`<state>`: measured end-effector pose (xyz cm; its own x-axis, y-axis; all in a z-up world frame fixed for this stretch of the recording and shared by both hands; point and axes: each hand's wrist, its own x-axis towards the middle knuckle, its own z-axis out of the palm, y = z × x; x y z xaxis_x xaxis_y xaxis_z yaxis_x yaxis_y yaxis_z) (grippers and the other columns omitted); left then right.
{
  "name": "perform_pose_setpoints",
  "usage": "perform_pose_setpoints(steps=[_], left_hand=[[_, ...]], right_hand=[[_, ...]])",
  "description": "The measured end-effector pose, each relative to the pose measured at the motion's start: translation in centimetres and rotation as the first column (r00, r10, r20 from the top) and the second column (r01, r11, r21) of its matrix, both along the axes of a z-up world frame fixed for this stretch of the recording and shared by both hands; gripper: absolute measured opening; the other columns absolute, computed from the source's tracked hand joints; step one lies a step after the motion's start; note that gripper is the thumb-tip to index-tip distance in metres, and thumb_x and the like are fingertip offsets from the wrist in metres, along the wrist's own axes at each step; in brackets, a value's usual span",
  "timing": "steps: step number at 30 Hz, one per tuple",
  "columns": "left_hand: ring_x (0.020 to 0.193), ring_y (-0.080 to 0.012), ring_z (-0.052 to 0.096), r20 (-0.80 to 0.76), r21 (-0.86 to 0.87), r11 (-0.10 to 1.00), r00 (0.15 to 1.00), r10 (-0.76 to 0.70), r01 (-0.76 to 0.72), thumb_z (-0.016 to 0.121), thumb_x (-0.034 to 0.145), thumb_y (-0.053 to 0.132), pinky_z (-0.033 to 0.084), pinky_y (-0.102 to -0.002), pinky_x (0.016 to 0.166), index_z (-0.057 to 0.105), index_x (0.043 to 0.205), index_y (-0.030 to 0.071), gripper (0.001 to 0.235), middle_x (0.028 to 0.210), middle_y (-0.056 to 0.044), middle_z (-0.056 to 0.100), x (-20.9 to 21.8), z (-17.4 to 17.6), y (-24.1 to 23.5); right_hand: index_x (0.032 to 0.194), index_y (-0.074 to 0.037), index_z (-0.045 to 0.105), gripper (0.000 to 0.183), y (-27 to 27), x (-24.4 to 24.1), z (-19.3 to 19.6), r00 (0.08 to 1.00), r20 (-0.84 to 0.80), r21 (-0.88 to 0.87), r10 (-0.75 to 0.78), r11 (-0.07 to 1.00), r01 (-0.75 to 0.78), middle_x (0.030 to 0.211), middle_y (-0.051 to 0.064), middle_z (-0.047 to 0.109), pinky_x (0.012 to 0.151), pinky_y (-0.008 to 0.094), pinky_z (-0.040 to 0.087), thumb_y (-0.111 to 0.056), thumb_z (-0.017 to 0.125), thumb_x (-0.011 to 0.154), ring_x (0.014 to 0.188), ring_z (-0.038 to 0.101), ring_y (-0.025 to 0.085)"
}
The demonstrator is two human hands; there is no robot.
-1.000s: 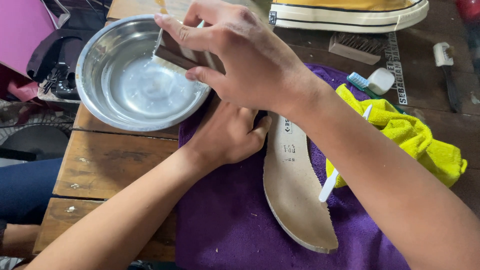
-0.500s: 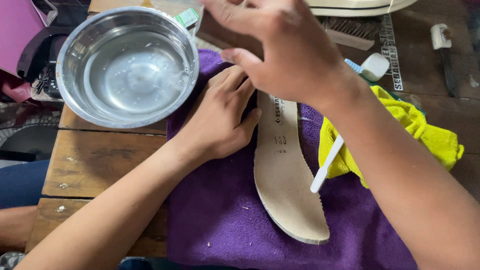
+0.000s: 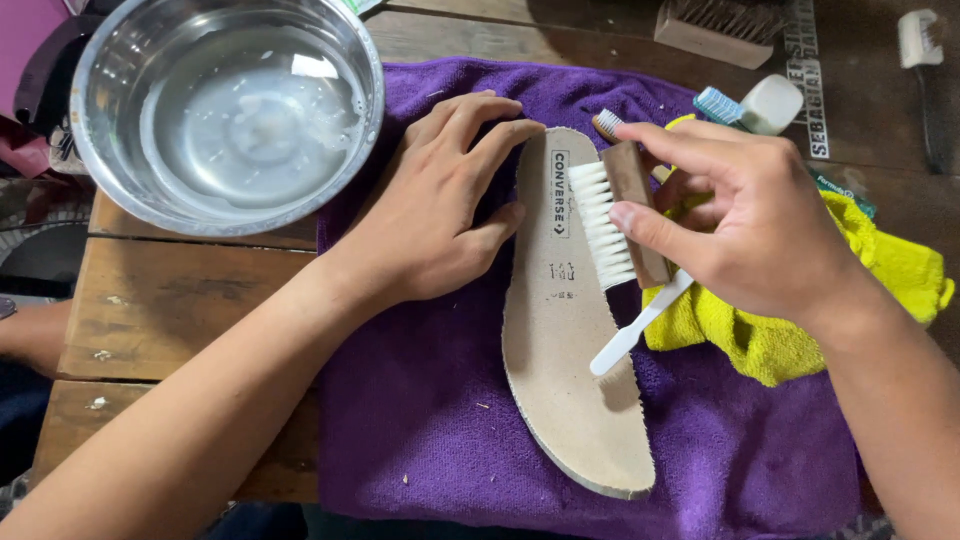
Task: The person cleans a beige shoe insole placed on a purple towel. They first wipe the insole with a yellow cloth, then scrub it with a wooden brush dipped in water from a metal bowl, and finally wipe it again with the cloth.
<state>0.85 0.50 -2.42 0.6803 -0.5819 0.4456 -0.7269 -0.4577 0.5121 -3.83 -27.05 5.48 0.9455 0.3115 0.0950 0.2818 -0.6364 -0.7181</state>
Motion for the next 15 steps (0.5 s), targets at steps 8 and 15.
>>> perform_pose_setpoints(steps=[8, 15], left_hand=[[0.151, -0.0431, 0.047, -0.012, 0.010, 1.000, 1.000, -0.017, 0.017, 0.071, 0.095, 0.024, 0.035, -0.062, 0.125, 0.056, 0.153, 0.004, 0.064, 0.155, -0.021, 0.053, 0.0, 0.5, 0.1], [0.150, -0.0448, 0.048, 0.008, 0.021, 1.000, 1.000, -0.020, 0.020, 0.071, 0.097, 0.025, 0.035, -0.062, 0.125, 0.055, 0.153, 0.004, 0.062, 0.155, -0.022, 0.053, -0.2, 0.5, 0.1]], right_hand=[[0.145, -0.014, 0.077, 0.067, -4.8, -2.8, 0.4, 0.971, -0.236, -0.238, 0.026, 0.968, -0.084, 0.141, 0.001, 0.079, 0.031, 0.020, 0.040, -0.016, 0.089, 0.080, 0.038, 0.039, 0.009], [0.143, -0.015, 0.080, 0.075, -2.0, -3.1, 2.2, 0.983, -0.182, -0.247, 0.034, 0.966, -0.079, 0.133, 0.004, 0.085, 0.052, 0.025, 0.075, -0.022, 0.097, 0.070, 0.058, 0.087, 0.015]])
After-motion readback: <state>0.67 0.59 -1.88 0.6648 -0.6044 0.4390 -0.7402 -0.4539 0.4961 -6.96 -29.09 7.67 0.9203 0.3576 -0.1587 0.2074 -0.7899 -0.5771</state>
